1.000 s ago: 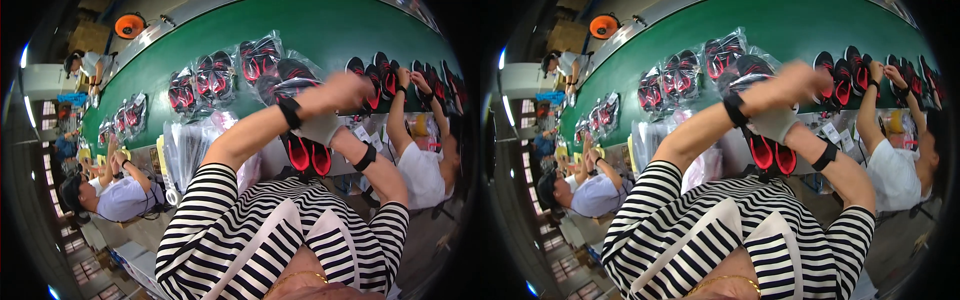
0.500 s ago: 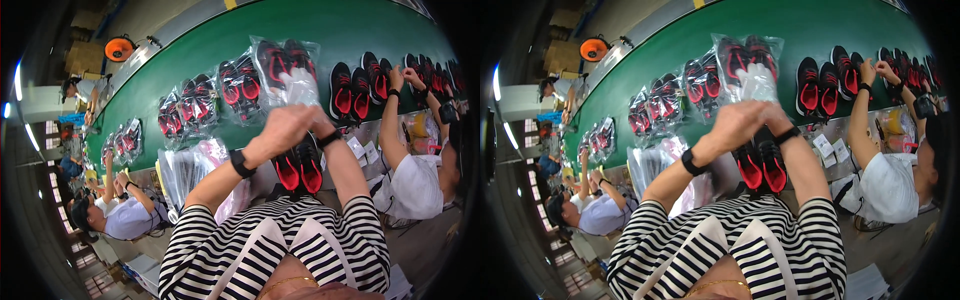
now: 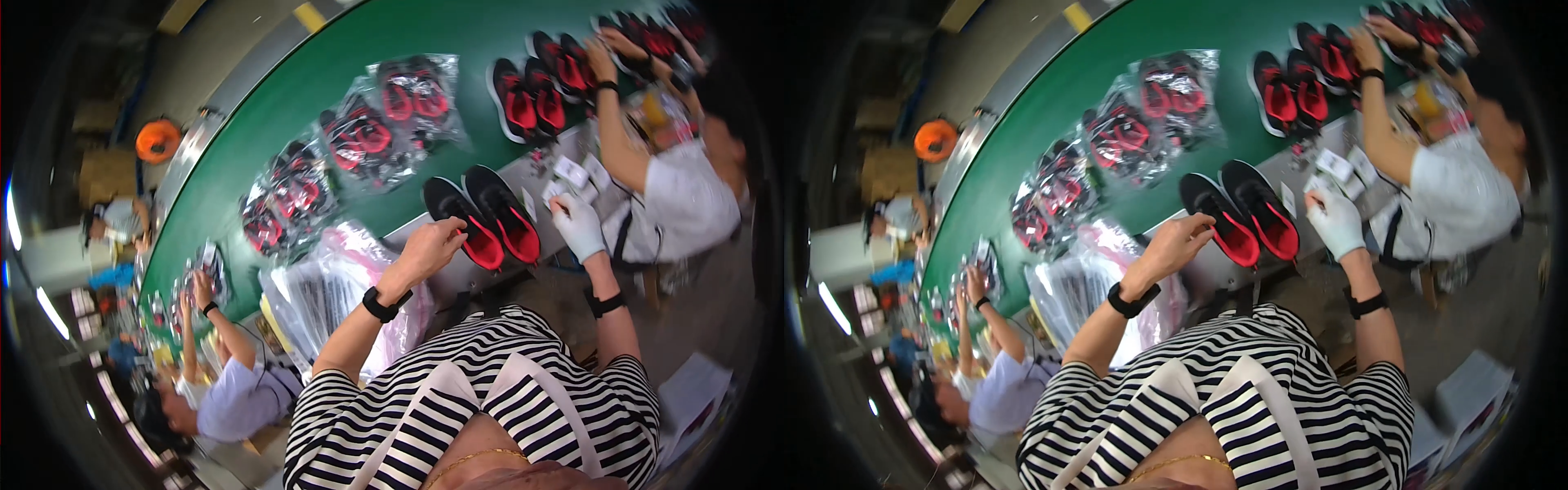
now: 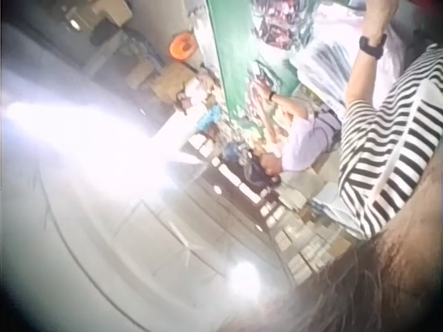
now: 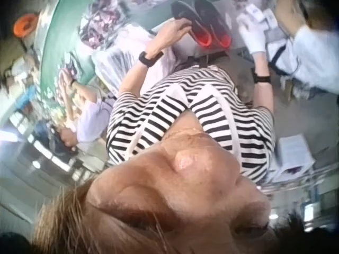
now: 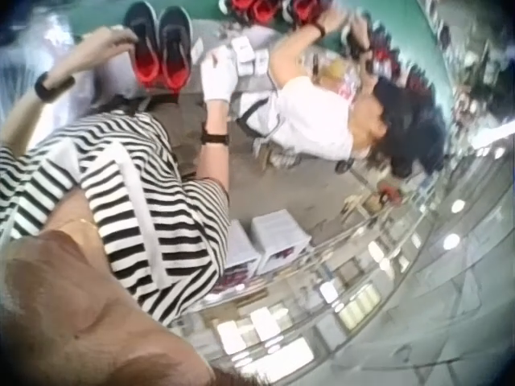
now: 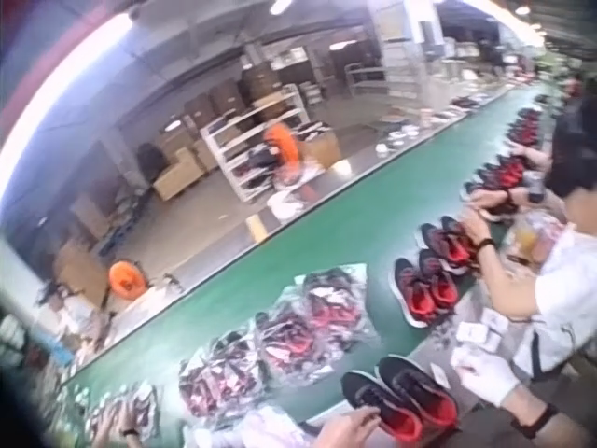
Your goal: The recorder is placing pairs of black and red sneakers into individual plastic bags at a shoe manufacturing facility.
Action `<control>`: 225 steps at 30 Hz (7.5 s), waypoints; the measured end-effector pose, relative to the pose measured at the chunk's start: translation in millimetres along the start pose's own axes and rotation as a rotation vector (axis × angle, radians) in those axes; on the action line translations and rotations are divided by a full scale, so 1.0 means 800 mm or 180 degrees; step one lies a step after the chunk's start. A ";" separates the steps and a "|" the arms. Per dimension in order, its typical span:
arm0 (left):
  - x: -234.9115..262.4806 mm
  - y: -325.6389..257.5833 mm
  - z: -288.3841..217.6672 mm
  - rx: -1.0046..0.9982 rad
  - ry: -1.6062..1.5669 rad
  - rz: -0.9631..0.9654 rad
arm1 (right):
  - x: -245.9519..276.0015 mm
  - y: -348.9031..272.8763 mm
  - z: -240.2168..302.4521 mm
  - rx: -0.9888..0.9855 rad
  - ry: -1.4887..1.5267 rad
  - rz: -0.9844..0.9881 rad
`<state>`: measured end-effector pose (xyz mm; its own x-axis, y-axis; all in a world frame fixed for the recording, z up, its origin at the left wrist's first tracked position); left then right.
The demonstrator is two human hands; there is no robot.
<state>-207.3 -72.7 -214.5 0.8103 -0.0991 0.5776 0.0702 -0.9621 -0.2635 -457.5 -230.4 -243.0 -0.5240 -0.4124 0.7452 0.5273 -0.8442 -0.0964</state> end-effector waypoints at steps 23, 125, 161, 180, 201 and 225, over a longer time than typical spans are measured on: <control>-0.329 -0.004 -0.207 -0.1132 0.1095 0.3676 | -0.108 -0.765 -0.155 -0.5239 0.2423 -0.2526; 0.250 -0.087 -0.075 0.0655 -0.1239 -0.2260 | 0.084 -0.030 0.063 -0.0359 0.4616 0.1074; 0.297 -0.028 -0.062 -0.0108 -0.2753 -0.1630 | -0.024 0.055 0.113 0.0931 0.3776 0.0350; 0.297 0.065 -0.133 -0.0726 0.0628 -0.2580 | 0.021 0.004 0.400 0.4329 -0.2064 0.0948; 0.237 -0.119 -0.027 -0.1189 0.2287 -0.1567 | -0.068 0.063 0.387 0.2927 -0.0940 0.0289; 0.156 -0.052 -0.115 -0.1576 -0.0735 -0.1389 | -0.086 0.055 0.355 0.1654 -0.0066 0.1052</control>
<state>-162.7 -68.6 -60.7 0.8751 0.3266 0.3571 0.1885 -0.9097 0.3700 -208.1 -141.4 -111.0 -0.2669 -0.6126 0.7440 0.9194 -0.3933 0.0059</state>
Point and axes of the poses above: each hand's wrist, its own y-axis towards the middle knuckle, its own x-axis out of the back of the hand, z = x × y, the point moved 2 cm from there along y, towards the middle knuckle, and after that the axes turned 1 degree about -y, right-handed, at the moved point
